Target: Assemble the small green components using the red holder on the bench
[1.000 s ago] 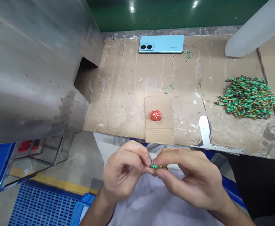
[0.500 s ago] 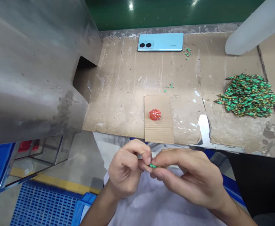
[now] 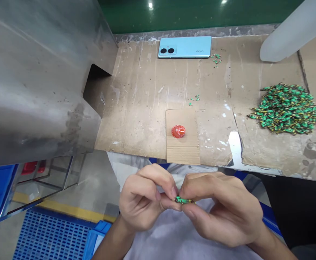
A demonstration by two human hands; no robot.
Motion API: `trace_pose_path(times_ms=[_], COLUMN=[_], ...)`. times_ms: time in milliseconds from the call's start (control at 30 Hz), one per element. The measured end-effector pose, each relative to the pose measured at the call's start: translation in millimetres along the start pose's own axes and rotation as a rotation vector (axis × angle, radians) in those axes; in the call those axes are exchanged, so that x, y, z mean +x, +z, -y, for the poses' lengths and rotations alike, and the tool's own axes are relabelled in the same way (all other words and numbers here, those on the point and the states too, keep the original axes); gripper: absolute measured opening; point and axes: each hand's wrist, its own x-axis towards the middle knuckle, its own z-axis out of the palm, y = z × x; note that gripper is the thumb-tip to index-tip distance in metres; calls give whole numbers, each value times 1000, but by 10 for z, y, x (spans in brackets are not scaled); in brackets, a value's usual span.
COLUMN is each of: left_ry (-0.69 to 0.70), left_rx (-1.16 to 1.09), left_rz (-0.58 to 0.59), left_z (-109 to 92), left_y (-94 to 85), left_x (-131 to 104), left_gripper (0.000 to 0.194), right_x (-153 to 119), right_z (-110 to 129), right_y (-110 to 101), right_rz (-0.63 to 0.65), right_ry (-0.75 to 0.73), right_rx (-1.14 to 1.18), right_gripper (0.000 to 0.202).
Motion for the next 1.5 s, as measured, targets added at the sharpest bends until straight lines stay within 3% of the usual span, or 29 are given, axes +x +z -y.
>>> trace_pose_path(times_ms=[500, 800, 1267, 1400, 1500], left_ry=[48, 149, 101, 106, 18], left_rx=[110, 225, 256, 324, 298], left_rz=[25, 44, -73, -8, 11], left_z=[4, 30, -8, -19, -55], left_y=[-10, -96, -44, -83, -96], left_x=[-29, -150, -264, -273, -265], left_gripper=[32, 43, 42, 35, 38], right_x=[-19, -24, -11, -5, -6], right_z=[-11, 35, 68, 77, 75], right_y=[11, -9, -3, -18, -27], right_rz=[49, 112, 147, 168, 209], right_ry=[11, 42, 28, 41, 51], right_rx=[9, -11, -7, -63, -91], right_gripper=[14, 6, 13, 13, 16])
